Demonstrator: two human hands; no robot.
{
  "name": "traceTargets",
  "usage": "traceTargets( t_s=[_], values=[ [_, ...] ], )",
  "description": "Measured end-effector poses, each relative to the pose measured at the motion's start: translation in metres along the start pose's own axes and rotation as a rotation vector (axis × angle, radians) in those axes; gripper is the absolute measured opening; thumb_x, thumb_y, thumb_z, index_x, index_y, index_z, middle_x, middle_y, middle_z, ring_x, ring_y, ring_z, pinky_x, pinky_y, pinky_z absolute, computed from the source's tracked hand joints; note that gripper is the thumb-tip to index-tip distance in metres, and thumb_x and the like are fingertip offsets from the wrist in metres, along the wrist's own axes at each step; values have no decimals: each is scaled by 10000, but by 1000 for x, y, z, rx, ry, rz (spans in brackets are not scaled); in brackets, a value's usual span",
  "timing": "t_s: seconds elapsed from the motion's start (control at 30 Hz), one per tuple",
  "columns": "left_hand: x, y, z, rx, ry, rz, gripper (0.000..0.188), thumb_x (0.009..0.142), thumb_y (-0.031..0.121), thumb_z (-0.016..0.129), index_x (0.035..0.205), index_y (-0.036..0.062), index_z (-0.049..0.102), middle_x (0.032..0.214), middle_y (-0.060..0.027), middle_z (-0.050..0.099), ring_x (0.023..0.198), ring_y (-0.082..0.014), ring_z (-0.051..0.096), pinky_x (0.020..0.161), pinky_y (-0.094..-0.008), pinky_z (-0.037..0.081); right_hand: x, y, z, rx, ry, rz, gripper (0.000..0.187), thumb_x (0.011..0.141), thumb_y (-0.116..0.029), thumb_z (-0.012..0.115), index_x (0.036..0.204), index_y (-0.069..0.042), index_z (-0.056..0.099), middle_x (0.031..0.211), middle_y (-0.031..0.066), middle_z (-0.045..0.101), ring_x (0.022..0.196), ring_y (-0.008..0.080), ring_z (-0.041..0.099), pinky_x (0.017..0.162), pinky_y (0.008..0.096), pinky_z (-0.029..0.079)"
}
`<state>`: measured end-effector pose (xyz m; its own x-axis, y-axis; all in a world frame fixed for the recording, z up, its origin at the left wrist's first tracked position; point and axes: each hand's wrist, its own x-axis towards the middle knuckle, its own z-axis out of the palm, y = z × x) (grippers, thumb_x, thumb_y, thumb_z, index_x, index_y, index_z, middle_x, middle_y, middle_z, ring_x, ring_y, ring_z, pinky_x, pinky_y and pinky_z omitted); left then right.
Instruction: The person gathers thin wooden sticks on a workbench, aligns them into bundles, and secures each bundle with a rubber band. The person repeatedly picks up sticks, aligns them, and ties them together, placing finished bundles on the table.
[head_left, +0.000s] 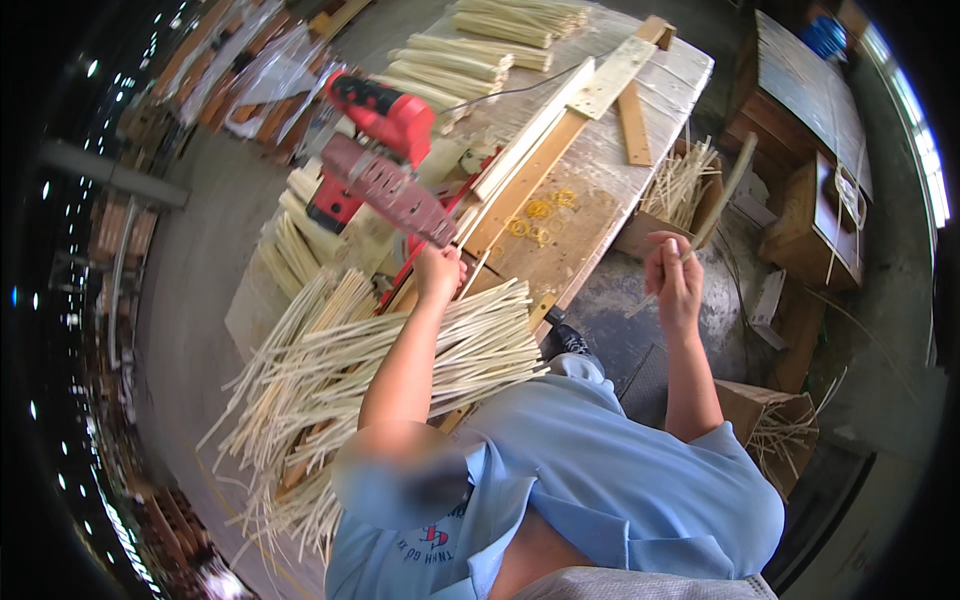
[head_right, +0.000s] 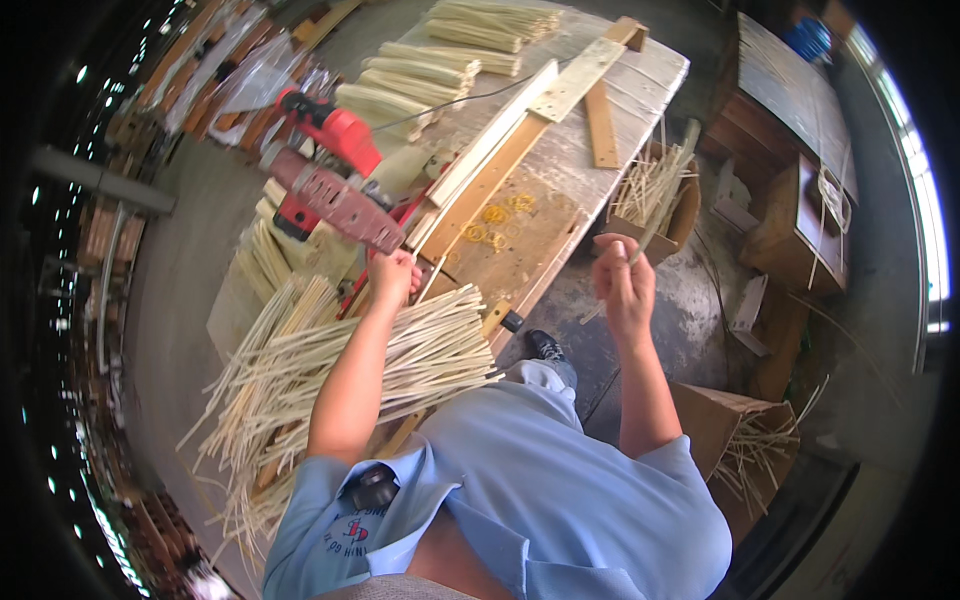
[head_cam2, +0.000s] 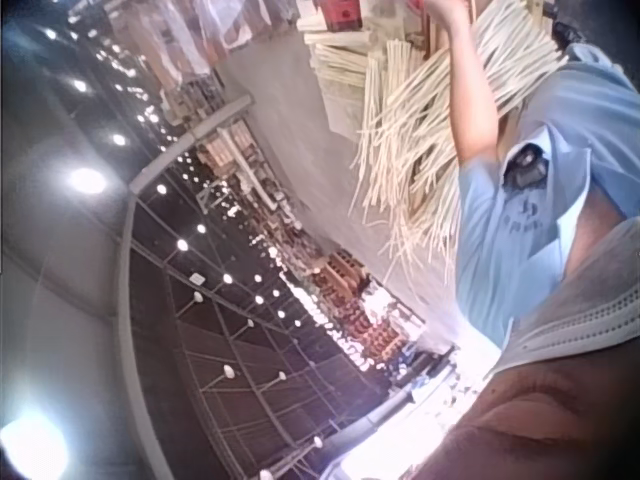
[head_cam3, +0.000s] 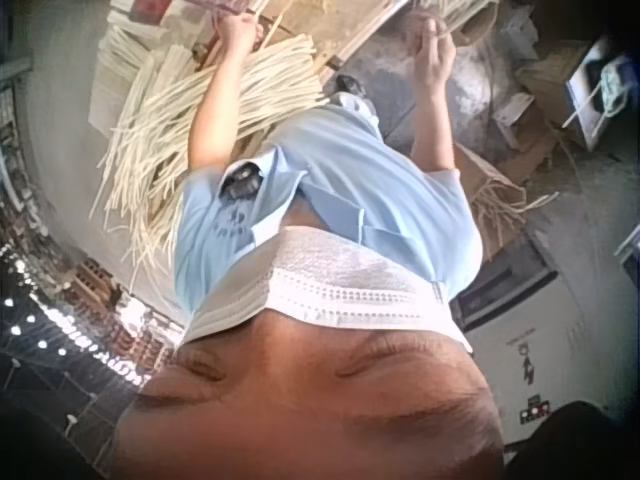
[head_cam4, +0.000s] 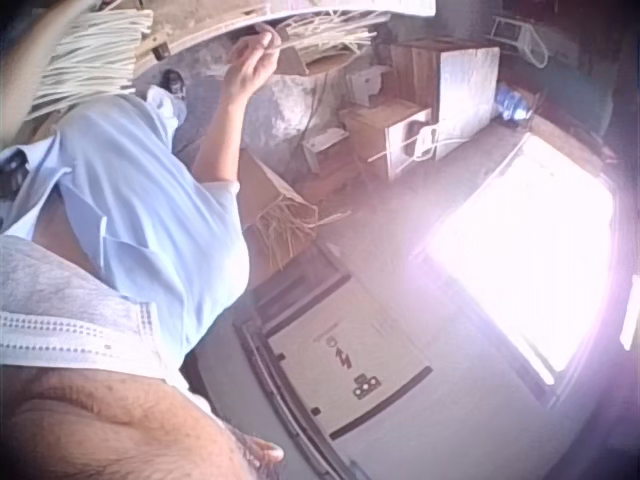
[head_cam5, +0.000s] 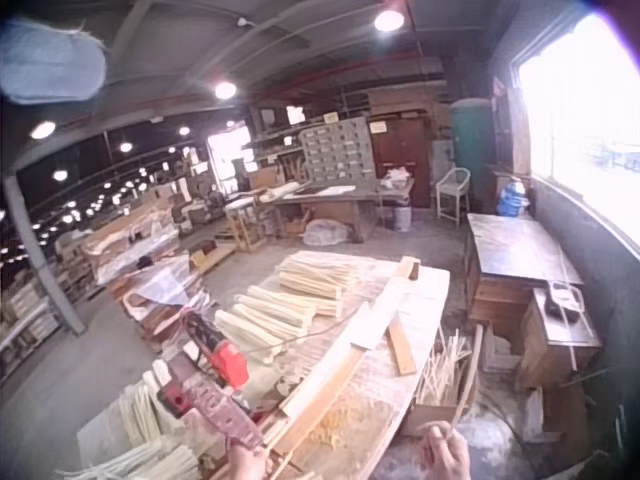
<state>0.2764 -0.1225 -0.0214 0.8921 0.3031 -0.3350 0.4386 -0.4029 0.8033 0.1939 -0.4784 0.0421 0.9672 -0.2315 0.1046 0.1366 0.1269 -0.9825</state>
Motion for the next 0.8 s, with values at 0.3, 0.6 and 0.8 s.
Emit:
traceTargets(
  t_s=[0.3,0.6,0.8],
  values=[
    [-111,-24,-140,-73,-76,82,117,982,91,627,896,23,668,686,4,607,598,-69,560,502,-234,416,13,6,-18,-408,293,-371,446,1110,-369,408,1090,11,641,783,11,540,703,100,462,648,271,386],
    [-203,-90,-228,-31,1,-32,114,973,64,600,899,8,666,692,-20,628,571,-76,539,504,-226,409,133,-19,-112,-754,612,-588,389,1074,-358,483,1069,-17,671,778,46,635,730,140,605,649,308,476],
    [-211,-140,-228,-47,-29,9,116,947,57,607,899,-15,684,686,-38,652,593,-92,581,546,-250,458,184,23,-152,-1394,424,-39,732,878,-514,705,1298,74,587,1173,248,683,1013,339,689,932,413,528]
  ],
)
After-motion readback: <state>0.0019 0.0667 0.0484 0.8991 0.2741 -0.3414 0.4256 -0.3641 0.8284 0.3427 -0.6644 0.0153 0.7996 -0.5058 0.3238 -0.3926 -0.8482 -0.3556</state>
